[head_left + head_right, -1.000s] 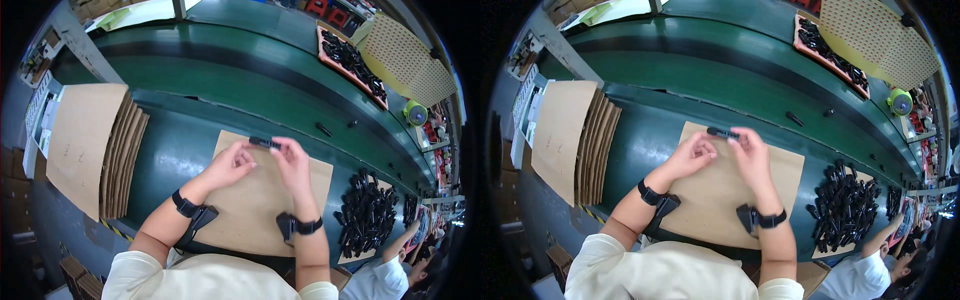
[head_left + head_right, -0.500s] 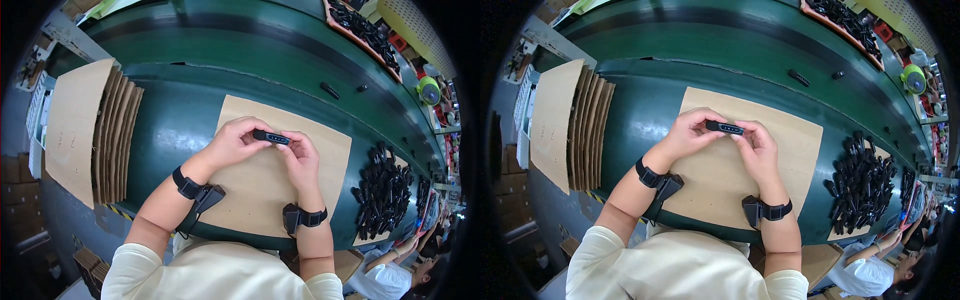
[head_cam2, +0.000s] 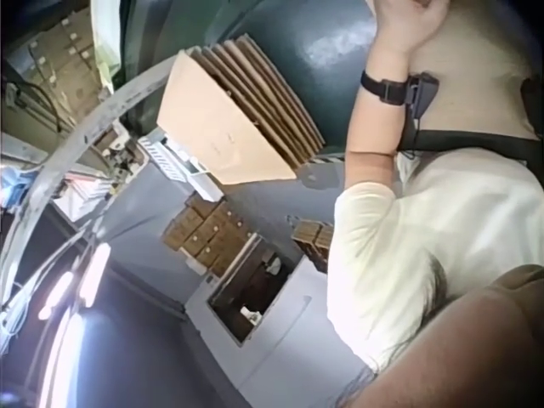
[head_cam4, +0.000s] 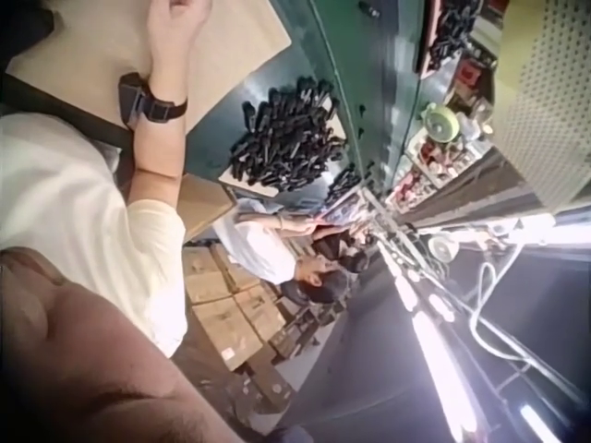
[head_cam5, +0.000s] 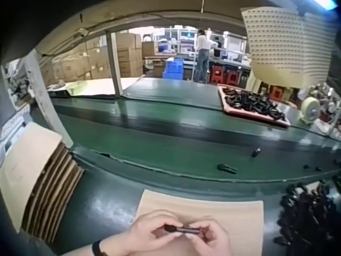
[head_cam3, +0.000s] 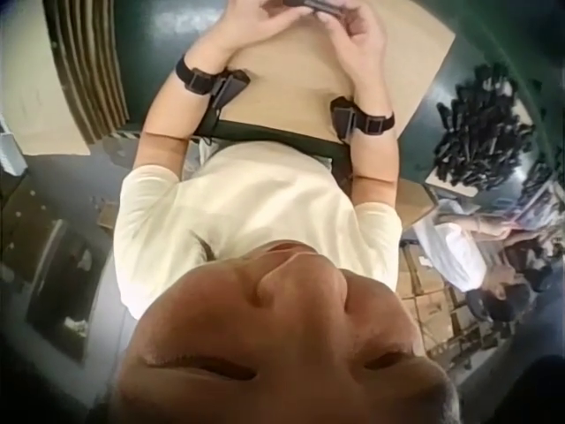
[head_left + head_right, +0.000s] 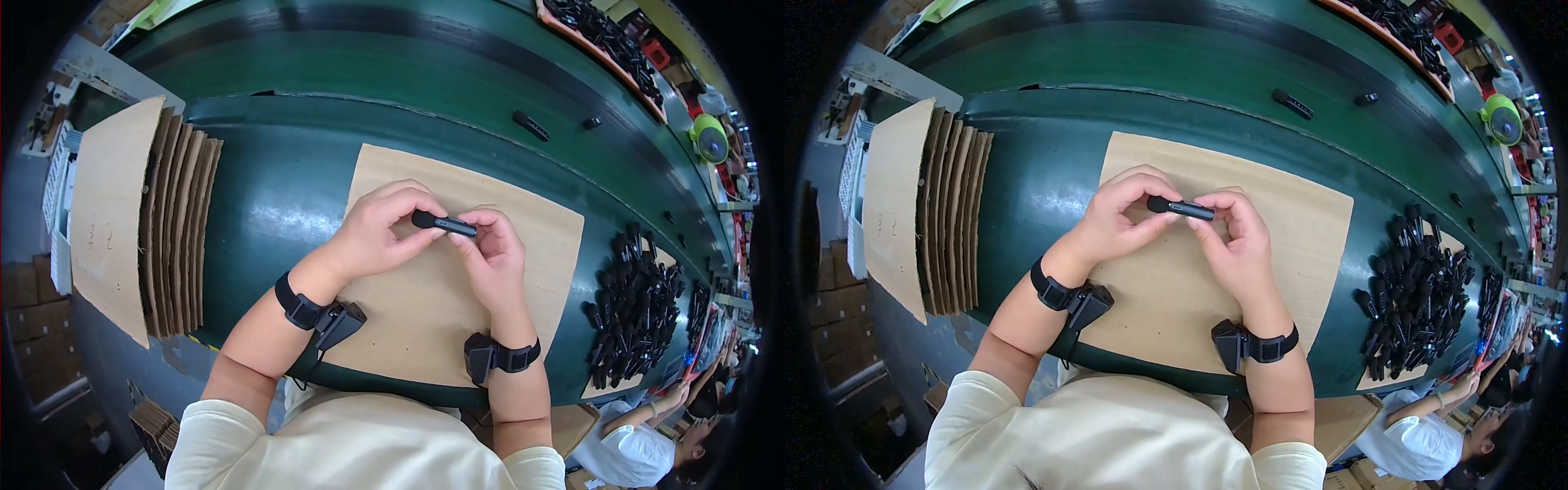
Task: The person picks up a microphone, presses its buttons, and places it onto a cardboard sheet, repeating this until the sheet is full. Then, the person moves the sheet aside, stacks a new cardboard sheet on the workspace, and continues placing microphones onto it.
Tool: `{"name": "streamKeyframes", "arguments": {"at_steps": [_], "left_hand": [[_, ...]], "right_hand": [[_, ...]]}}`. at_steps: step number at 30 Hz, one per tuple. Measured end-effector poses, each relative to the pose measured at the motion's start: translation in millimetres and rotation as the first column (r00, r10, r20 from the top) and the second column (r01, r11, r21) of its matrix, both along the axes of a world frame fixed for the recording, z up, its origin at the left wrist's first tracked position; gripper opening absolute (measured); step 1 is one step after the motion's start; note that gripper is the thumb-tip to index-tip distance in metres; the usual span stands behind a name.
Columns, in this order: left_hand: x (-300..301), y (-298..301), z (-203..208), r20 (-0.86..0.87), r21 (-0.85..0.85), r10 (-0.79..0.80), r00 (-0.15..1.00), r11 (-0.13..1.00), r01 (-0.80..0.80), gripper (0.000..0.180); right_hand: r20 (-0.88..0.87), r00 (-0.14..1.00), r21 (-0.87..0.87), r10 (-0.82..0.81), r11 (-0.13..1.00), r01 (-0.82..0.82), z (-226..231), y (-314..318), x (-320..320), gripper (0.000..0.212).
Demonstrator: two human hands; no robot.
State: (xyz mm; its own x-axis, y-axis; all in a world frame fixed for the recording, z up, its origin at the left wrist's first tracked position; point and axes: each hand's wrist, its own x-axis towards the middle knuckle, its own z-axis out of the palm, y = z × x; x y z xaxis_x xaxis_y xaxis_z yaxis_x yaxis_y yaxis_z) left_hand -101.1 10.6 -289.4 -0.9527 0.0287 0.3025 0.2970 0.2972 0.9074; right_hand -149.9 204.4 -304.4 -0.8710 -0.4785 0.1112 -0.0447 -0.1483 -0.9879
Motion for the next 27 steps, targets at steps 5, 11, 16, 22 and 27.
{"name": "streamKeyframes", "arguments": {"at_steps": [5,11,16,22,27], "left_hand": [[-5,5,-7,-0.121,-0.110,-0.017,0.992,0.994,0.003,0.025],[-4,4,6,-0.086,-0.234,-0.018,0.996,0.972,-0.002,0.028],[29,12,35,-0.005,-0.617,0.134,0.991,0.779,-0.109,0.037],[70,5,28,0.022,-0.724,0.077,0.997,0.689,-0.037,0.051],[77,4,22,-0.035,-0.713,0.060,0.998,0.698,-0.067,0.059]], "right_hand": [[-0.379,0.925,0.109,0.008,0.993,0.035,9,0,0,0.026],[-0.424,0.903,0.122,-0.068,0.984,0.131,8,-4,4,0.026],[-0.078,0.991,0.065,-0.105,0.992,0.110,1,0,2,0.024],[0.013,0.993,0.062,-0.114,0.992,0.113,5,-8,1,0.023],[-0.425,0.905,0.361,0.014,0.919,0.156,35,-36,5,0.021]]}}
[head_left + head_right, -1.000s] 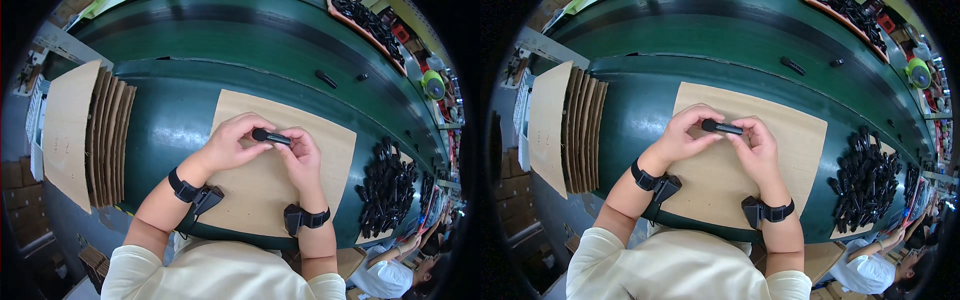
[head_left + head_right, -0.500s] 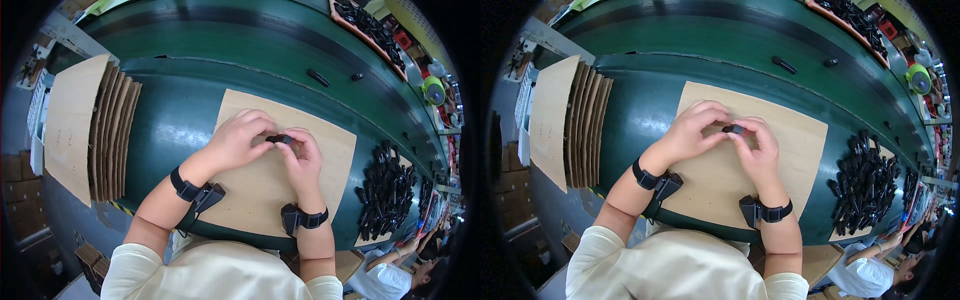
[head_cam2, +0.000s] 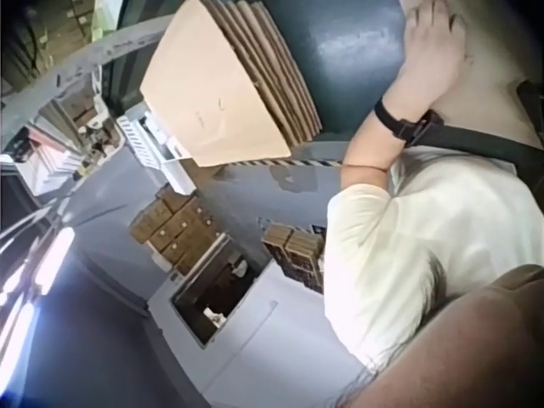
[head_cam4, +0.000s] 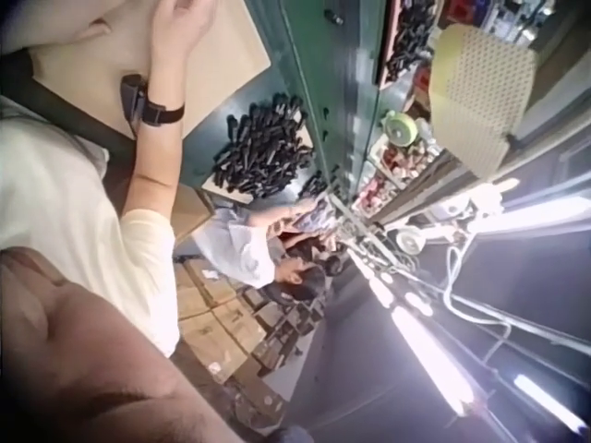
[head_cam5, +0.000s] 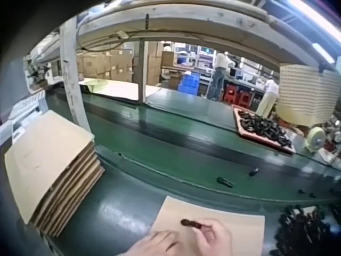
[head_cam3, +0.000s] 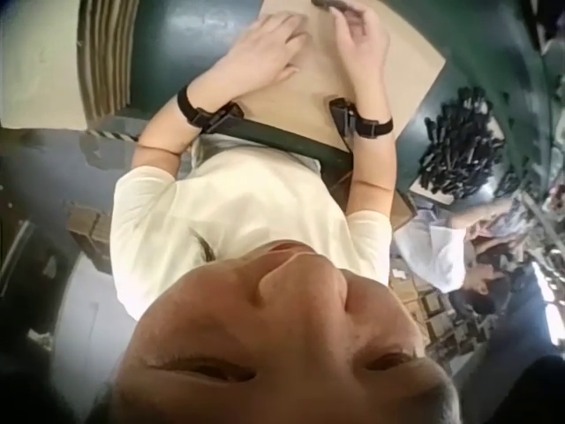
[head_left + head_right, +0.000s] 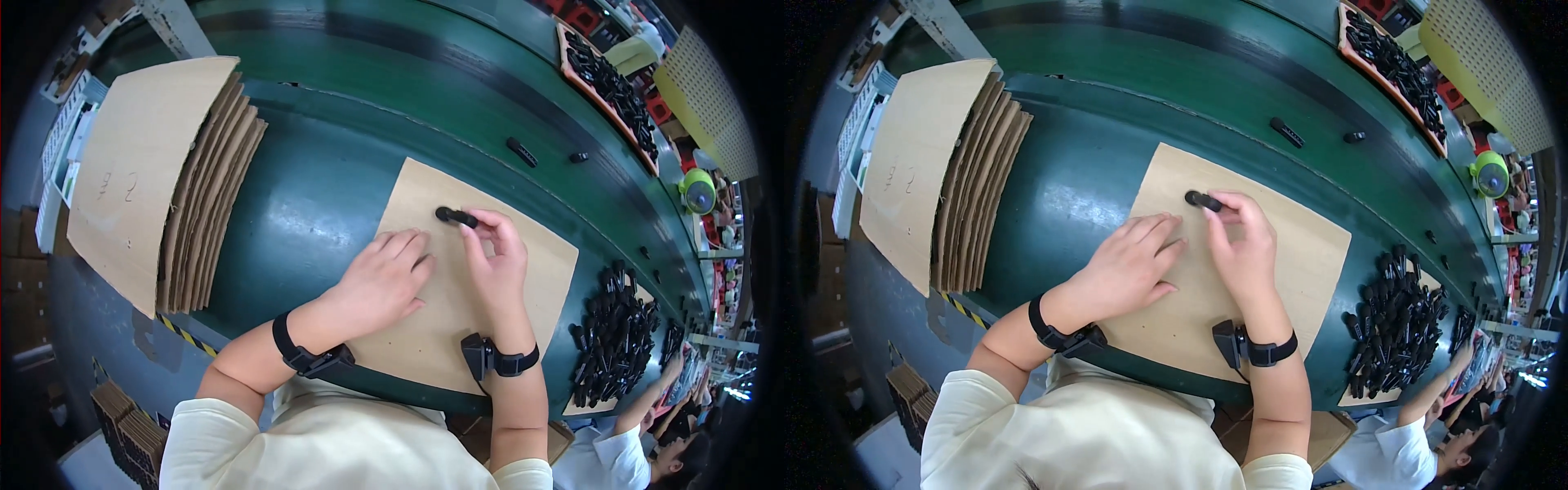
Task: The person picks up a microphone, presses its buttons, and places it onto a cardboard sheet, repeating this until the sheet is full. Then, the person moves the sheet aside, stacks a new cardboard sheet on the workspace, and continues placing microphones onto it.
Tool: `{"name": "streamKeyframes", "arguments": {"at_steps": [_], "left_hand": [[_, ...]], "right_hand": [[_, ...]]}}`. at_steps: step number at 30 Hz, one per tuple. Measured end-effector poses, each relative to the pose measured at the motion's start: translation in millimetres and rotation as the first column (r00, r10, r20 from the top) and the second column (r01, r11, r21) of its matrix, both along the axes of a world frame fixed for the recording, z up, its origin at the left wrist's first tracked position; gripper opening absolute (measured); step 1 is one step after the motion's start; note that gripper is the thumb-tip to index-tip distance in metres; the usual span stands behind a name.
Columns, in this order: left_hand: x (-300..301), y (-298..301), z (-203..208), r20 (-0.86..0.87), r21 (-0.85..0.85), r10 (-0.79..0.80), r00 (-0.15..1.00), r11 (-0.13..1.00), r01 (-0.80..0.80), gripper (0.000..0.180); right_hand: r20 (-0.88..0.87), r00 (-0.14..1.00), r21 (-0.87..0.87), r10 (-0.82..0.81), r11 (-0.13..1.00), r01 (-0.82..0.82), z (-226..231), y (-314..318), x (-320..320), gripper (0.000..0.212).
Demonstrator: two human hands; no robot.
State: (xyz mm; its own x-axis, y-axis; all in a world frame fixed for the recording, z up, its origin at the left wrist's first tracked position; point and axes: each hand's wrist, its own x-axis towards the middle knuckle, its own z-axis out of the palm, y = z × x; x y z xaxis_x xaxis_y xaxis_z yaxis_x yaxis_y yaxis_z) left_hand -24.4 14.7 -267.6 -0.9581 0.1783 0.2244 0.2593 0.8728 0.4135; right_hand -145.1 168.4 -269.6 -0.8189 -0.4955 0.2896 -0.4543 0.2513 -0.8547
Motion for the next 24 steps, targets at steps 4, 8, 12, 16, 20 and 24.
{"name": "streamKeyframes", "arguments": {"at_steps": [4,8,12,16,20,24], "left_hand": [[1,-3,-3,-0.056,-0.035,-0.034,0.998,0.999,0.032,0.060],[1,-2,-8,-0.047,-0.032,-0.029,0.998,0.999,0.028,0.061],[2,-4,-10,-0.080,-0.034,-0.026,0.996,0.999,0.024,0.062],[3,-5,-8,-0.021,-0.017,-0.020,1.000,1.000,0.019,0.065],[3,-6,-8,-0.031,-0.006,-0.013,0.999,1.000,0.013,0.063],[2,-7,-9,-0.094,-0.005,-0.038,0.995,0.999,0.038,0.060]], "right_hand": [[-0.396,0.911,0.151,0.117,0.987,-0.061,0,-27,-13,0.027],[-0.506,0.809,0.353,0.298,0.928,-0.121,-6,-38,-16,0.030],[-0.472,0.821,0.363,0.320,0.920,-0.150,-5,-39,-12,0.027],[-0.434,0.846,0.383,0.311,0.913,-0.139,-4,-41,-12,0.022],[-0.446,0.840,0.406,0.310,0.906,-0.118,-5,-45,-14,0.024],[-0.465,0.840,0.402,0.280,0.912,-0.082,-10,-48,-20,0.026]]}}
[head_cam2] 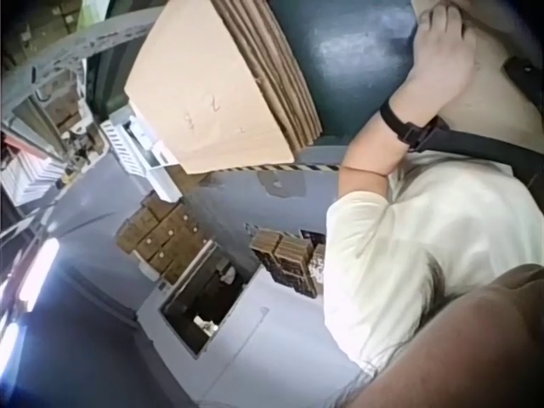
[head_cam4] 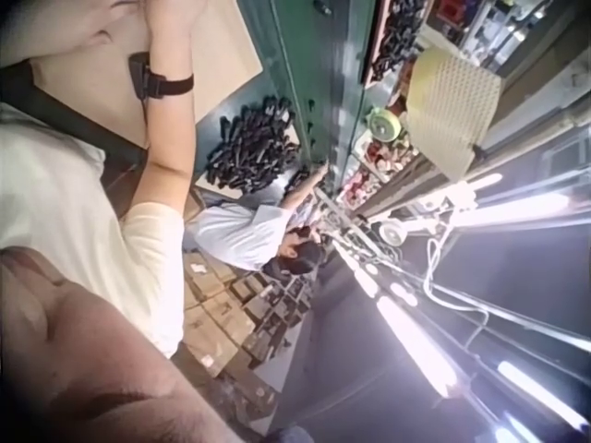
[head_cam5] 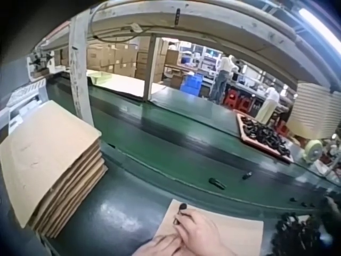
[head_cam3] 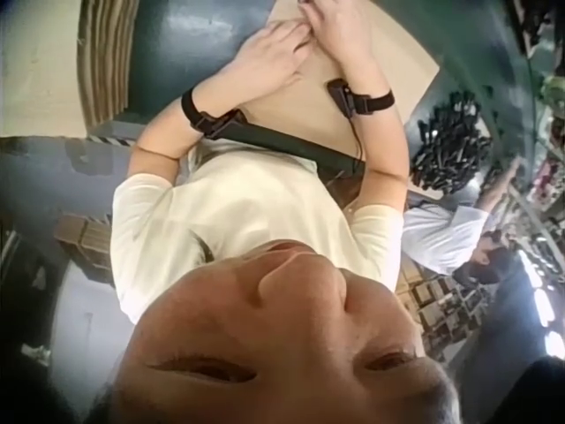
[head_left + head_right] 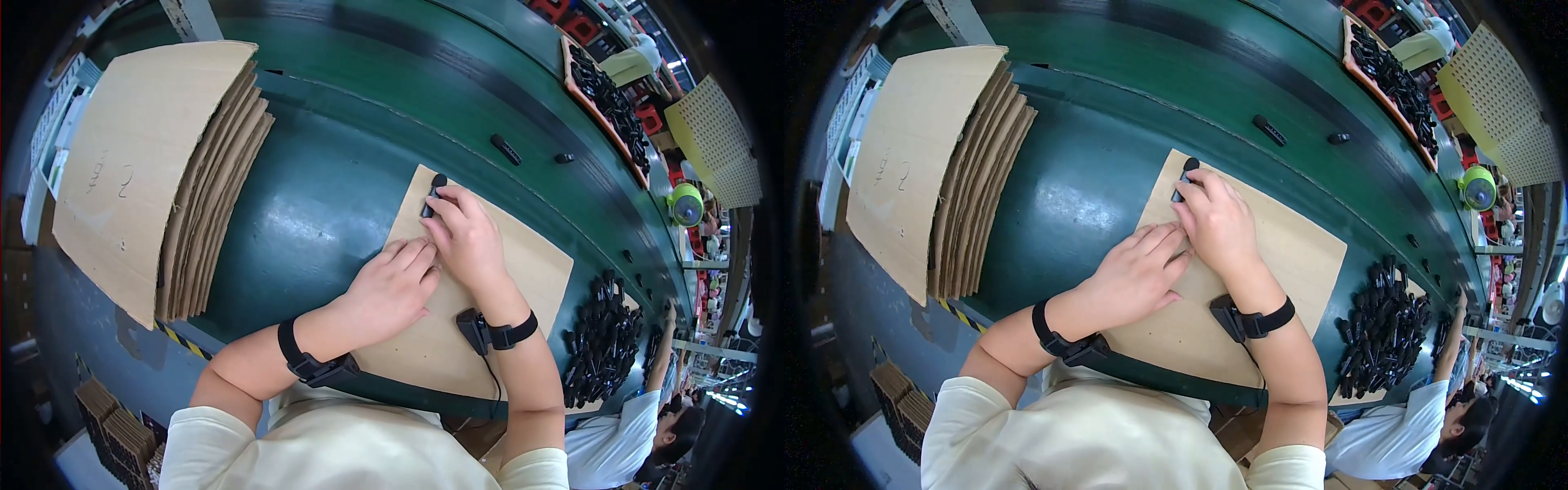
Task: The person picks up a microphone, presses its buttons, and places it onto a cardboard sheet, repeating this until the sheet is full. Then, the person moves the sheet aside, stacks a new cardboard sheet on the workspace, and continues placing microphones onto it.
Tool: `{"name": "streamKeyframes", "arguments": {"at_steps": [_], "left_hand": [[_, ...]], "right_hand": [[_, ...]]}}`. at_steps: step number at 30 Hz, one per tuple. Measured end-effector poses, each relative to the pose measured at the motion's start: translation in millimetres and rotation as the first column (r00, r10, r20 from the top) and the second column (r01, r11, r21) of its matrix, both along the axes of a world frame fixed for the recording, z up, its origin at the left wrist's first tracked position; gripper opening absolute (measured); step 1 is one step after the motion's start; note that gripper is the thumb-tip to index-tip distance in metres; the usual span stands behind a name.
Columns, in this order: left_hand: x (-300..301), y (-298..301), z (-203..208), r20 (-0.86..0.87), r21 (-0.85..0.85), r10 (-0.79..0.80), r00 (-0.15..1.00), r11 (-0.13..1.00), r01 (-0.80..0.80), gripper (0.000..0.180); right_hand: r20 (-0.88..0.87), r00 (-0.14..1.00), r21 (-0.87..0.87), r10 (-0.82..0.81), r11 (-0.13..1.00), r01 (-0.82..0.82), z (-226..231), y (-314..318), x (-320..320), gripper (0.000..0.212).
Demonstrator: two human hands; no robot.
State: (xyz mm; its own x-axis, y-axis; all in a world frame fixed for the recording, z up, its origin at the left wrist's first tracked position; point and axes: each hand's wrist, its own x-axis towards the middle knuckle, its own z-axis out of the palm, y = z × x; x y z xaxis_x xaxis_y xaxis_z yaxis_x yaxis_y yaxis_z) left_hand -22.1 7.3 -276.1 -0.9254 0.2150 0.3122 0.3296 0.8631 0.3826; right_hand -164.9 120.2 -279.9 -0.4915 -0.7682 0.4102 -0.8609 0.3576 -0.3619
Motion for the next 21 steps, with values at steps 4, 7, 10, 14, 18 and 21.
{"name": "streamKeyframes", "arguments": {"at_steps": [4,7,10,14,18,21], "left_hand": [[-1,0,-1,-0.008,0.005,0.003,1.000,1.000,-0.003,0.058],[0,0,0,0.013,0.004,0.009,1.000,1.000,-0.009,0.058],[0,0,1,0.020,0.008,0.011,1.000,1.000,-0.011,0.058],[1,-2,4,0.034,0.019,0.010,0.999,1.000,-0.011,0.058],[1,-1,5,0.066,0.029,0.006,0.998,1.000,-0.008,0.059],[-1,-1,4,0.062,0.032,0.007,0.998,0.999,-0.009,0.058]], "right_hand": [[-0.041,0.999,-0.020,0.004,1.000,-0.004,0,-3,-8,0.029],[-0.057,0.998,-0.003,0.019,1.000,-0.019,7,-2,-7,0.030],[-0.062,0.998,0.004,0.004,1.000,-0.004,12,-1,-16,0.031],[-0.035,0.993,-0.036,-0.116,0.993,0.115,12,1,-55,0.029],[-0.079,0.938,-0.020,-0.337,0.942,0.336,-1,3,-108,0.026],[-0.134,0.919,0.071,-0.371,0.921,0.383,-12,9,-140,0.025]]}}
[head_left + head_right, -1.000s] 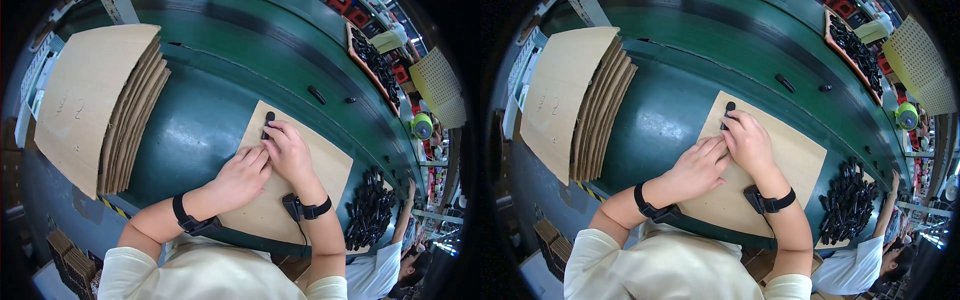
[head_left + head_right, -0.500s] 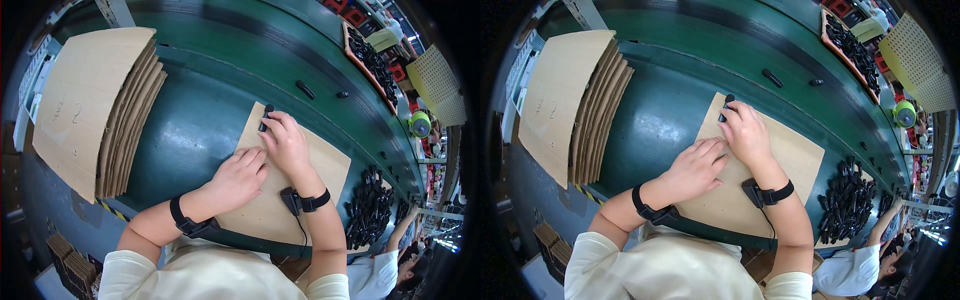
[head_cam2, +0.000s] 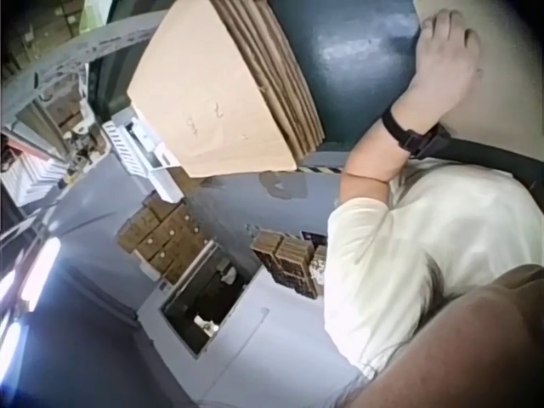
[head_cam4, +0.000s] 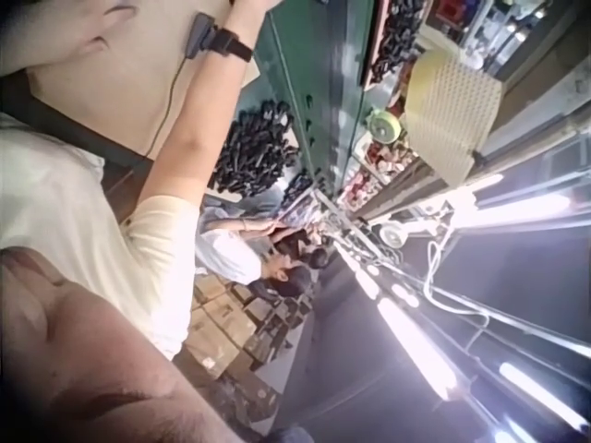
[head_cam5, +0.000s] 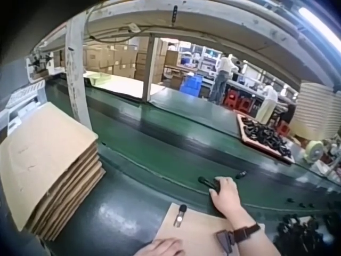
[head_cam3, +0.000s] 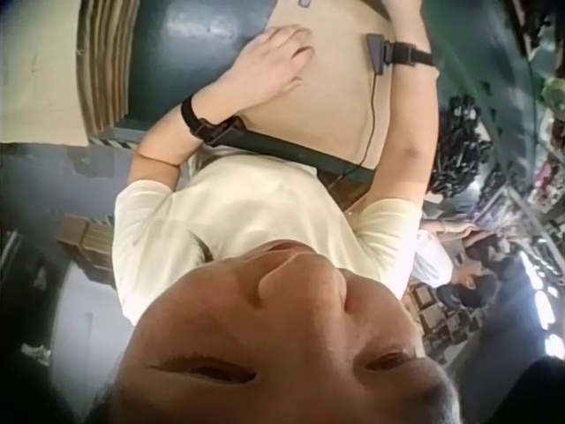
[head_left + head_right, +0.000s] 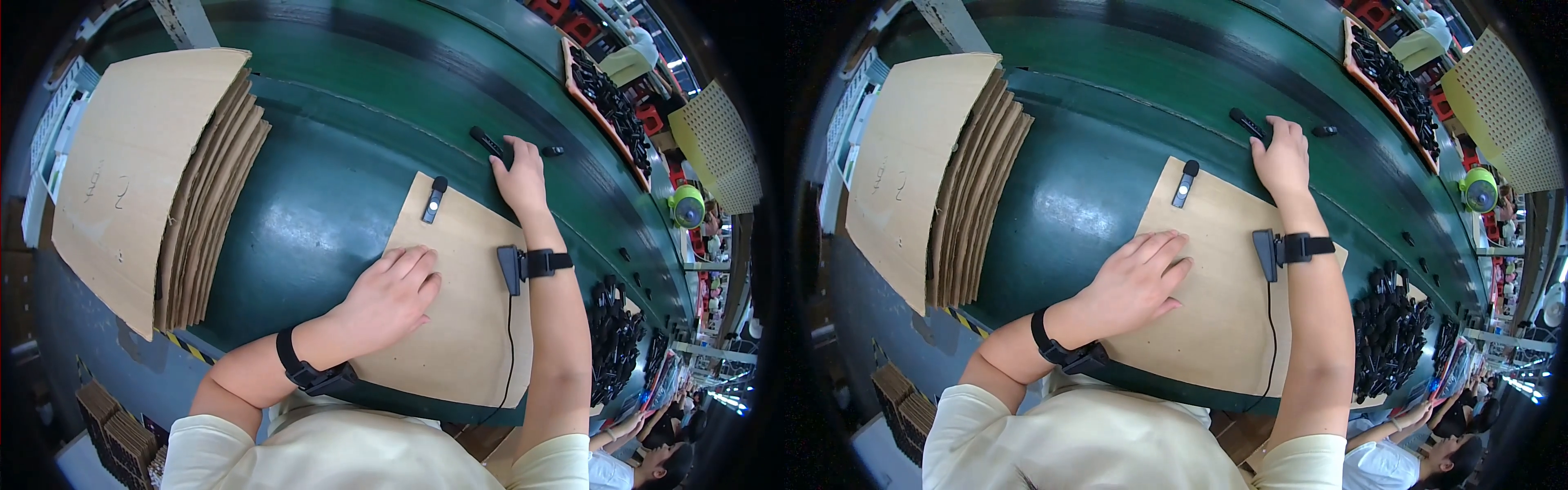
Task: The person picks up a microphone, presses its buttons, and places it onto a cardboard sheet, repeating this until the sheet is full. Then, the person moves the sheet aside, stacks a new cardboard sheet on the workspace, and continues placing microphones onto it.
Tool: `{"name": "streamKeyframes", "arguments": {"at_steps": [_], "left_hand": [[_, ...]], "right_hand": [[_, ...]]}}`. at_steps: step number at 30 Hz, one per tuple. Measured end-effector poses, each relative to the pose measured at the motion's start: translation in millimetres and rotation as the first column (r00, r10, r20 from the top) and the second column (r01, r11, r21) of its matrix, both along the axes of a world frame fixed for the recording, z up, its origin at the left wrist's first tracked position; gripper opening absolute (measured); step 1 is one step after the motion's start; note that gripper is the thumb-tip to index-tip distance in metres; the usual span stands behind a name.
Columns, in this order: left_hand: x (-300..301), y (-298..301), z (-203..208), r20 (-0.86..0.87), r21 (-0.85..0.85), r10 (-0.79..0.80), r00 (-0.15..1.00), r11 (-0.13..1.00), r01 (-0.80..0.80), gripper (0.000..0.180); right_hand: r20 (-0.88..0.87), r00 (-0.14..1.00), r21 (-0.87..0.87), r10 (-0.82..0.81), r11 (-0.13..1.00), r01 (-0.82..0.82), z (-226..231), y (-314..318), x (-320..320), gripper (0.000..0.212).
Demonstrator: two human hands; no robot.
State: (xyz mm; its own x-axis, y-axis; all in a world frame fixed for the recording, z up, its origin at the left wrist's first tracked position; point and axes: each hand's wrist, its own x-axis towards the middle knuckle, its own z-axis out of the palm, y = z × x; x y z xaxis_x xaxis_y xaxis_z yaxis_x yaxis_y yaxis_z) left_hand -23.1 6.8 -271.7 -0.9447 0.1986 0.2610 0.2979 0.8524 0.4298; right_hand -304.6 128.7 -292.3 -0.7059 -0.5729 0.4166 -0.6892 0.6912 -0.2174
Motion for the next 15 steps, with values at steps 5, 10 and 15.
{"name": "streamKeyframes", "arguments": {"at_steps": [5,10,15], "left_hand": [[-1,-5,-5,-0.022,0.105,0.038,0.999,0.994,-0.036,0.056],[-3,-15,16,-0.120,0.440,0.304,0.945,0.870,-0.224,0.049],[2,-20,14,-0.011,0.679,0.173,0.985,0.724,-0.119,0.041]], "right_hand": [[0.525,0.850,-0.094,-0.044,0.990,0.109,26,-9,8,0.022],[0.505,0.810,-0.326,0.299,0.935,-0.141,59,21,100,0.025],[0.600,0.688,-0.460,0.408,0.880,-0.120,68,51,183,0.031]]}}
